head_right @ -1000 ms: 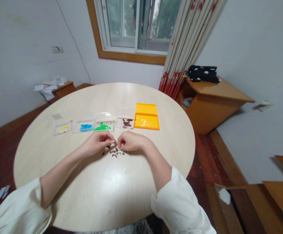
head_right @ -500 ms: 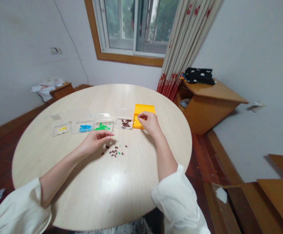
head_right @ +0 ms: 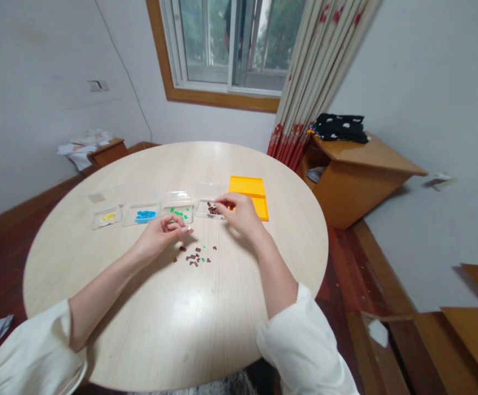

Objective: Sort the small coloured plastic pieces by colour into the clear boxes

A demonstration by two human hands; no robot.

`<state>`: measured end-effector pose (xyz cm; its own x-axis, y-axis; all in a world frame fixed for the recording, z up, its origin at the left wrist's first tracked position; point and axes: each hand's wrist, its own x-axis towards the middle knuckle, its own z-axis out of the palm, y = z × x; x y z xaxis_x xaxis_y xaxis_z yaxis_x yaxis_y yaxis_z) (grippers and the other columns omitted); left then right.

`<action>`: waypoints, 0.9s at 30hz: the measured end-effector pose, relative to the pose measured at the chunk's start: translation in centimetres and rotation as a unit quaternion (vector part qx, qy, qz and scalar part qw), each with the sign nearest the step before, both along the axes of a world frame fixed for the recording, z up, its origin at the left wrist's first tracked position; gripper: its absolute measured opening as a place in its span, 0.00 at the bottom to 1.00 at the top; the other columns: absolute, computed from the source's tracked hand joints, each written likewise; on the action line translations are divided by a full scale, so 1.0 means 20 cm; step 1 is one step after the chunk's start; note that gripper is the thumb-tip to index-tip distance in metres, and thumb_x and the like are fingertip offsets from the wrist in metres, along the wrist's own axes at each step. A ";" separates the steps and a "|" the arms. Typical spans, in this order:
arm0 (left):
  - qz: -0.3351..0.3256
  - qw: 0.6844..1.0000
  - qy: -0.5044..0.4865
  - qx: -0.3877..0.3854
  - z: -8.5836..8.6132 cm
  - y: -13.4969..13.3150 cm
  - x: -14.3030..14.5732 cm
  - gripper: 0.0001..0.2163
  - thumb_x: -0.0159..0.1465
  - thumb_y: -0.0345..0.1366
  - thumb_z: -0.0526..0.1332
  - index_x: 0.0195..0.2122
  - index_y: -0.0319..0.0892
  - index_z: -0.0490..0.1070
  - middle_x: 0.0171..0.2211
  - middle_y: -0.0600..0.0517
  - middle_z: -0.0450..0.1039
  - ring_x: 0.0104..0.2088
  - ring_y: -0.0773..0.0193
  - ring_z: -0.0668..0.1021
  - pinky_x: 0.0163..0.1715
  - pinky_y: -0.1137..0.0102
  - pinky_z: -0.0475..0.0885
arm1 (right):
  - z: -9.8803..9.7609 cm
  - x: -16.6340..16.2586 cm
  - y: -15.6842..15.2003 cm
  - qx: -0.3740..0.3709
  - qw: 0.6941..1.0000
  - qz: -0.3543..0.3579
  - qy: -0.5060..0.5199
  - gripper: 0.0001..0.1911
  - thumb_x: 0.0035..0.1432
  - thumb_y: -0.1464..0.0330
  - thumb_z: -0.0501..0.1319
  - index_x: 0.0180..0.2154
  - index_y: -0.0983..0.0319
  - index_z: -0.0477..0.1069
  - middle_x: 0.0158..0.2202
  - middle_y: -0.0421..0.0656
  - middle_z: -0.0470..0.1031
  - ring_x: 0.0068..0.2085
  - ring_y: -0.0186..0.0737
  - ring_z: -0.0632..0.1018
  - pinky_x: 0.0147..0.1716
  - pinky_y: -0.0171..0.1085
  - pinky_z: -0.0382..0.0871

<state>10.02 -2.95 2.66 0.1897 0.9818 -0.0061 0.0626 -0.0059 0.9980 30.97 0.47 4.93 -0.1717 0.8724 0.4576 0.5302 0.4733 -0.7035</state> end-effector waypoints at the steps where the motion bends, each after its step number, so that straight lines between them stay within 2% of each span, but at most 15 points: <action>1: 0.002 1.000 0.000 0.003 0.00 0.00 0.00 0.09 0.50 0.34 0.64 0.25 0.41 0.63 0.20 0.54 0.72 0.27 0.66 0.76 0.23 0.75 0.61 | 0.00 -0.04 -0.02 -0.013 0.998 0.058 -0.015 0.07 0.52 0.70 0.60 0.33 0.62 0.76 0.31 0.44 0.76 0.30 0.33 0.72 0.31 0.33 0.65; 3: 0.002 1.000 -0.004 0.008 0.00 0.00 0.00 0.10 0.49 0.35 0.65 0.25 0.41 0.62 0.19 0.56 0.70 0.24 0.68 0.74 0.22 0.76 0.61 | 0.00 -0.12 -0.07 -0.036 0.988 0.142 -0.039 0.07 0.51 0.70 0.62 0.35 0.62 0.76 0.30 0.43 0.75 0.30 0.32 0.72 0.31 0.33 0.64; 5: -0.001 1.000 -0.008 0.010 0.00 0.00 0.00 0.12 0.48 0.37 0.66 0.25 0.40 0.62 0.19 0.57 0.70 0.22 0.69 0.73 0.22 0.76 0.61 | -0.02 -0.17 -0.09 -0.050 0.981 0.180 -0.050 0.07 0.50 0.72 0.63 0.35 0.63 0.76 0.29 0.42 0.74 0.29 0.31 0.71 0.30 0.32 0.63; 10: -0.001 1.000 0.007 0.012 -0.01 0.00 0.00 0.13 0.48 0.40 0.65 0.25 0.40 0.62 0.19 0.58 0.69 0.20 0.70 0.71 0.21 0.76 0.61 | -0.05 -0.21 -0.10 -0.033 0.982 0.179 -0.046 0.04 0.52 0.74 0.61 0.30 0.65 0.75 0.26 0.41 0.72 0.29 0.30 0.69 0.30 0.31 0.61; 14: -0.008 0.999 0.009 0.032 -0.02 0.01 0.00 0.12 0.49 0.39 0.64 0.25 0.41 0.61 0.22 0.55 0.71 0.26 0.67 0.74 0.25 0.74 0.64 | -0.03 -0.19 -0.09 -0.008 0.985 0.163 -0.053 0.06 0.54 0.71 0.60 0.27 0.65 0.73 0.25 0.40 0.71 0.28 0.30 0.68 0.30 0.31 0.60; 17: -0.019 0.998 0.032 0.047 -0.02 0.01 0.01 0.09 0.51 0.37 0.62 0.26 0.41 0.62 0.22 0.54 0.71 0.26 0.67 0.74 0.27 0.73 0.65 | -0.02 -0.15 -0.06 0.007 0.992 0.106 -0.065 0.07 0.55 0.71 0.58 0.27 0.65 0.72 0.26 0.41 0.72 0.28 0.31 0.68 0.30 0.31 0.60; 20: -0.037 0.988 0.125 0.082 -0.01 0.00 0.01 0.05 0.53 0.36 0.60 0.25 0.40 0.66 0.21 0.54 0.69 0.22 0.69 0.69 0.24 0.72 0.62 | -0.02 -0.07 -0.01 0.011 0.995 0.005 -0.095 0.10 0.57 0.69 0.55 0.26 0.65 0.71 0.26 0.43 0.72 0.28 0.33 0.69 0.30 0.32 0.60; 23: -0.078 0.961 0.230 0.133 0.00 -0.02 0.01 0.07 0.54 0.36 0.58 0.24 0.39 0.71 0.21 0.52 0.69 0.22 0.68 0.67 0.24 0.71 0.61 | -0.04 0.03 0.04 0.013 0.983 -0.110 -0.146 0.11 0.56 0.70 0.55 0.25 0.65 0.72 0.26 0.45 0.73 0.29 0.35 0.70 0.32 0.34 0.60; 27: -0.131 0.932 0.283 0.182 0.01 -0.03 0.01 0.08 0.55 0.35 0.57 0.27 0.39 0.75 0.26 0.49 0.72 0.28 0.65 0.70 0.31 0.69 0.63 | -0.07 0.12 0.09 -0.018 0.960 -0.208 -0.187 0.10 0.54 0.72 0.56 0.27 0.66 0.75 0.29 0.49 0.76 0.31 0.39 0.73 0.34 0.36 0.63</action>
